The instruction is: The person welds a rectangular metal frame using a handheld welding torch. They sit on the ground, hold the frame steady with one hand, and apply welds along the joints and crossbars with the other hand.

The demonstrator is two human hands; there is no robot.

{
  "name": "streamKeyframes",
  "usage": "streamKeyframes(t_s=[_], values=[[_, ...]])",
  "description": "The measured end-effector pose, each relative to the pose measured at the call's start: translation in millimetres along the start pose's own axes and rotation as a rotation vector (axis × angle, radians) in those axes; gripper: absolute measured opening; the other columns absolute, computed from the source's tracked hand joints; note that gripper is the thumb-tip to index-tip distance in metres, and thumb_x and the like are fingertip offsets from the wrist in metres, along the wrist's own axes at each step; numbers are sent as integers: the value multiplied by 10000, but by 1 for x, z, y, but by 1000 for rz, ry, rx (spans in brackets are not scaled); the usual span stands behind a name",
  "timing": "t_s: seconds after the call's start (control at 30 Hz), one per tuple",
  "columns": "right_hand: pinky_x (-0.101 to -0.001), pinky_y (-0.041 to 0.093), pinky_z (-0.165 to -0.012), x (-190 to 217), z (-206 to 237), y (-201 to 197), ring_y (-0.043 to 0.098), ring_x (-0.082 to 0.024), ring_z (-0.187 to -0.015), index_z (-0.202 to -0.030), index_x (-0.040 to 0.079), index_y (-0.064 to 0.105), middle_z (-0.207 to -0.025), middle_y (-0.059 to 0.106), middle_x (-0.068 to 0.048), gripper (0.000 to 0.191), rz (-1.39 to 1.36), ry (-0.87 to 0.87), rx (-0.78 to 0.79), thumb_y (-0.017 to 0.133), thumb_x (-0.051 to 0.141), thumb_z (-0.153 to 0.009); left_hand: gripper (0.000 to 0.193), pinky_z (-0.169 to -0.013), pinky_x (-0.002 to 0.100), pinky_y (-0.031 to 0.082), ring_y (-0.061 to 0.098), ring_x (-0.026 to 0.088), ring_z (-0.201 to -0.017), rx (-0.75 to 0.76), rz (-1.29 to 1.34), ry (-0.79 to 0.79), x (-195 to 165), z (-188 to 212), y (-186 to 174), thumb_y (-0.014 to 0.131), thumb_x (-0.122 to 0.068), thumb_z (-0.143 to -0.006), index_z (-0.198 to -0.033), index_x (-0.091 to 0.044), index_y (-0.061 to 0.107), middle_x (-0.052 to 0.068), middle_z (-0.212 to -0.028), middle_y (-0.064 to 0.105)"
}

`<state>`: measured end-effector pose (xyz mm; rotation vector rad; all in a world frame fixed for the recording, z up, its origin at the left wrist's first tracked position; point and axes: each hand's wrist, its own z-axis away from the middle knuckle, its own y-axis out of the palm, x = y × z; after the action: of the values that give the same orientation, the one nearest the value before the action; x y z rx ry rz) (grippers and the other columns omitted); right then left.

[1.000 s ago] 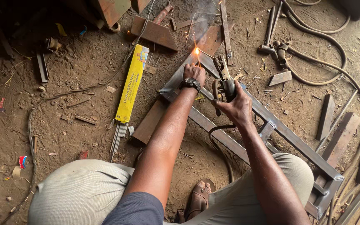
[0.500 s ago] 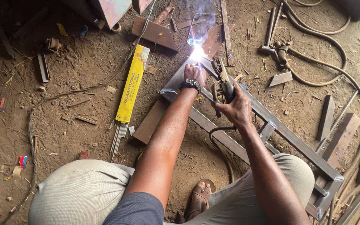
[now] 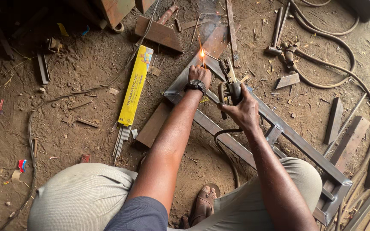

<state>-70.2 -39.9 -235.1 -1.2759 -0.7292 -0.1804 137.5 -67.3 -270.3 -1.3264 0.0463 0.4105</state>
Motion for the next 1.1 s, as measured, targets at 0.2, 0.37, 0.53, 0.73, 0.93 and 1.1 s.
streamKeyframes(t_s=[0.2,0.37,0.53,0.73,0.93,1.1], values=[[-402,630,-862,1,1,0,738,-315,-973,-1505,-95,395,-1133,705,-257,1125,5,13,29,938,390,-647,203,-920,401,415,642,210,-1031,-56,15,6,1,2,2,584,-211,-989,-920,-152,766,102,-992,736],[-394,641,-839,9,2,-4,747,-305,-924,-1491,-89,416,-1094,718,-242,1086,7,33,40,923,382,-655,146,-948,408,406,632,223,-1106,-67,12,11,4,-1,6,640,-205,-911,-952,-162,774,103,-1032,738],[-394,639,-821,15,4,-7,745,-291,-905,-1450,-72,477,-1071,723,-226,1018,-7,36,47,921,376,-651,293,-889,406,413,634,215,-1067,-145,-11,-1,3,0,4,696,-286,-776,-996,-100,746,99,-1035,716],[-392,633,-852,15,4,-8,757,-281,-933,-1422,-59,522,-1085,745,-207,977,-10,41,55,917,398,-654,177,-942,411,414,648,220,-1076,-31,1,4,1,4,-3,610,-191,-965,-960,-146,781,100,-1035,725],[-430,613,-877,7,2,-4,727,-320,-992,-1517,-77,396,-1156,699,-267,1128,15,19,-2,935,381,-638,185,-954,420,418,642,203,-1019,6,4,-6,-1,4,-7,607,-185,-998,-935,-137,774,79,-965,739],[-418,621,-907,4,3,-2,734,-314,-1024,-1502,-80,431,-1186,702,-268,1059,-1,-30,16,931,369,-683,182,-952,422,416,623,201,-1042,80,-68,8,-1,8,-16,613,-215,-987,-927,-114,751,81,-1011,732]])
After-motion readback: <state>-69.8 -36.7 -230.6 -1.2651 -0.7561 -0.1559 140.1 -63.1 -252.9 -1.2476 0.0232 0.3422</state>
